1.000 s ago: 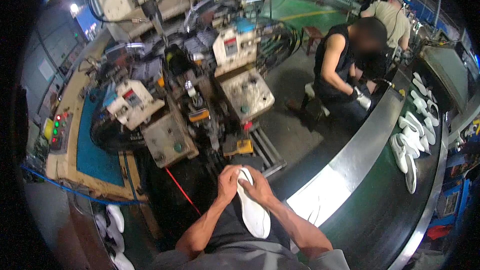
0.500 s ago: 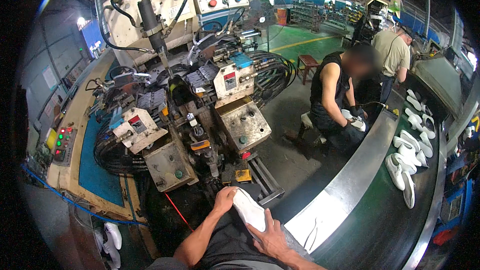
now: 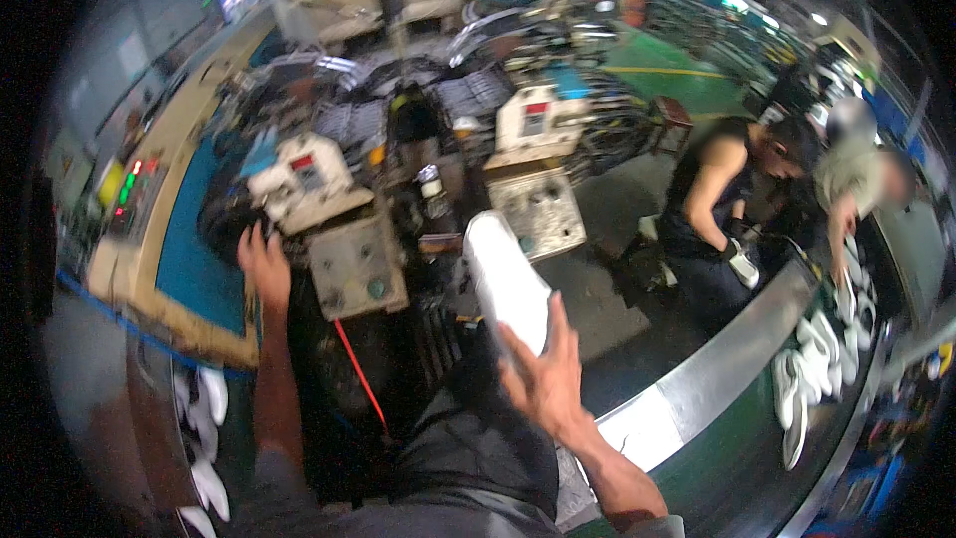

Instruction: Operating a shoe lasting or pressing machine to assemble shoe uppers and soles.

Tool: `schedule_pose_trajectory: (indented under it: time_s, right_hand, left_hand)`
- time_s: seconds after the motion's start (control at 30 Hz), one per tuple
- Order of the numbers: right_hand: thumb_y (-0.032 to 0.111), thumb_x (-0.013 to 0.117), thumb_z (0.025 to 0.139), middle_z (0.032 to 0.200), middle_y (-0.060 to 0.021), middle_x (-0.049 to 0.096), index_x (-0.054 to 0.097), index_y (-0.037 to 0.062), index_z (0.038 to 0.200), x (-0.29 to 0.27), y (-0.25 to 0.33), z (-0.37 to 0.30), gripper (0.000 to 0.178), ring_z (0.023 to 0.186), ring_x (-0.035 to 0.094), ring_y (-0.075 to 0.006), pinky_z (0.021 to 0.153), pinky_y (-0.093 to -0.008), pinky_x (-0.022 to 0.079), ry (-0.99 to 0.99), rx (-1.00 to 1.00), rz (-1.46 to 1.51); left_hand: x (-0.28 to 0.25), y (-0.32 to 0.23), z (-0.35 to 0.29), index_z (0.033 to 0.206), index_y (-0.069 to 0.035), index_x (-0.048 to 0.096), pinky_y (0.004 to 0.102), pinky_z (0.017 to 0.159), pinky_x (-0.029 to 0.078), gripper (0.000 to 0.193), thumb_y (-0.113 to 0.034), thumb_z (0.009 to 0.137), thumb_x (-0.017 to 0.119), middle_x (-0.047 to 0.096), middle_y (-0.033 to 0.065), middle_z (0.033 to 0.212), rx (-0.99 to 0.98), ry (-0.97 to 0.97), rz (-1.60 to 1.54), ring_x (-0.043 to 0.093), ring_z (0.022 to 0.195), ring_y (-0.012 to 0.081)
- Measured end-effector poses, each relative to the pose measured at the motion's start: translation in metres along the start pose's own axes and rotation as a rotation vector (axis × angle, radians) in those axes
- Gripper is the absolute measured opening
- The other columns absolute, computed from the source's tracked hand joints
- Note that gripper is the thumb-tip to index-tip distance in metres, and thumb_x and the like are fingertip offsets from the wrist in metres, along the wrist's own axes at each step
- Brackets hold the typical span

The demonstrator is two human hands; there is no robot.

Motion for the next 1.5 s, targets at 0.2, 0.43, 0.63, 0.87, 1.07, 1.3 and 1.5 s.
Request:
schedule_pose_trajectory:
  time_s: [0.2,0.43,0.63,0.87,1.07,1.3,1.5]
  right_hand:
    - [0.020,0.081,0.090,0.171,-0.0402,0.022,0.069,0.0247,0.150,0.037,0.018,0.129,0.062,0.144,0.045,-0.0568,0.120,-0.0580,0.043,-0.051,-0.134,-0.001]
    - [0.021,0.081,0.090,0.170,-0.0395,0.022,0.066,0.0285,0.153,0.111,0.021,0.220,0.065,0.139,0.047,-0.0586,0.114,-0.0595,0.050,-0.105,-0.113,-0.023]
    - [0.015,0.083,0.088,0.172,-0.0395,0.016,0.064,0.0312,0.154,0.158,0.010,0.212,0.071,0.140,0.044,-0.0601,0.113,-0.0591,0.050,-0.086,-0.043,-0.033]
    - [0.014,0.082,0.086,0.172,-0.0419,0.014,0.056,0.0226,0.160,0.173,0.032,0.207,0.079,0.150,0.030,-0.0640,0.120,-0.0659,0.041,-0.129,-0.069,0.021]
    - [0.015,0.079,0.089,0.171,-0.0415,0.018,0.051,0.0099,0.162,0.178,0.024,0.203,0.078,0.159,0.018,-0.0610,0.130,-0.0665,0.022,-0.125,-0.189,-0.038]
    - [0.013,0.077,0.084,0.169,-0.0419,0.022,0.052,0.0115,0.160,0.188,0.029,0.257,0.080,0.159,0.021,-0.0602,0.129,-0.0700,0.022,-0.156,-0.194,-0.002]
    - [0.022,0.076,0.082,0.162,-0.0447,0.034,0.056,0.0091,0.158,0.208,0.025,0.341,0.079,0.155,0.029,-0.0607,0.128,-0.0675,0.026,-0.218,-0.246,-0.141]
  left_hand:
    - [0.060,0.055,0.003,0.163,-0.009,0.045,0.0585,0.107,0.047,0.071,-0.032,0.104,0.077,0.043,0.0308,0.151,-0.443,0.120,-0.231,0.054,0.131,0.0483]
    - [0.062,0.043,0.000,0.144,-0.011,0.064,0.0509,0.099,0.050,0.049,-0.012,0.095,0.073,0.053,0.0177,0.130,-0.336,-0.118,-0.186,0.059,0.114,0.0346]
    - [0.061,0.048,-0.003,0.134,-0.009,0.068,0.0510,0.100,0.049,0.042,-0.012,0.092,0.071,0.055,0.0135,0.127,-0.349,-0.198,-0.169,0.059,0.115,0.0328]
    - [0.062,0.043,-0.003,0.125,-0.006,0.070,0.0479,0.097,0.050,0.030,-0.010,0.095,0.073,0.057,0.0150,0.125,-0.277,-0.236,-0.210,0.060,0.111,0.0340]
    - [0.073,0.035,0.000,0.130,-0.004,0.070,0.0482,0.091,0.051,0.030,-0.009,0.100,0.072,0.058,0.0190,0.124,-0.414,-0.300,-0.192,0.062,0.107,0.0339]
    - [0.058,0.026,0.004,0.130,-0.002,0.069,0.0459,0.088,0.052,0.032,-0.010,0.099,0.069,0.058,0.0182,0.118,-0.413,-0.333,-0.158,0.061,0.100,0.0331]
    - [0.065,0.040,0.001,0.123,-0.001,0.071,0.0465,0.086,0.051,0.027,-0.014,0.099,0.069,0.058,0.0161,0.109,-0.292,-0.381,-0.057,0.060,0.097,0.0312]
Point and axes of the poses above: each hand's wrist, its own z-axis towards the middle knuckle, its own x-axis out of the palm, y = z × x, the point moved 5 cm from there along z, towards the middle knuckle
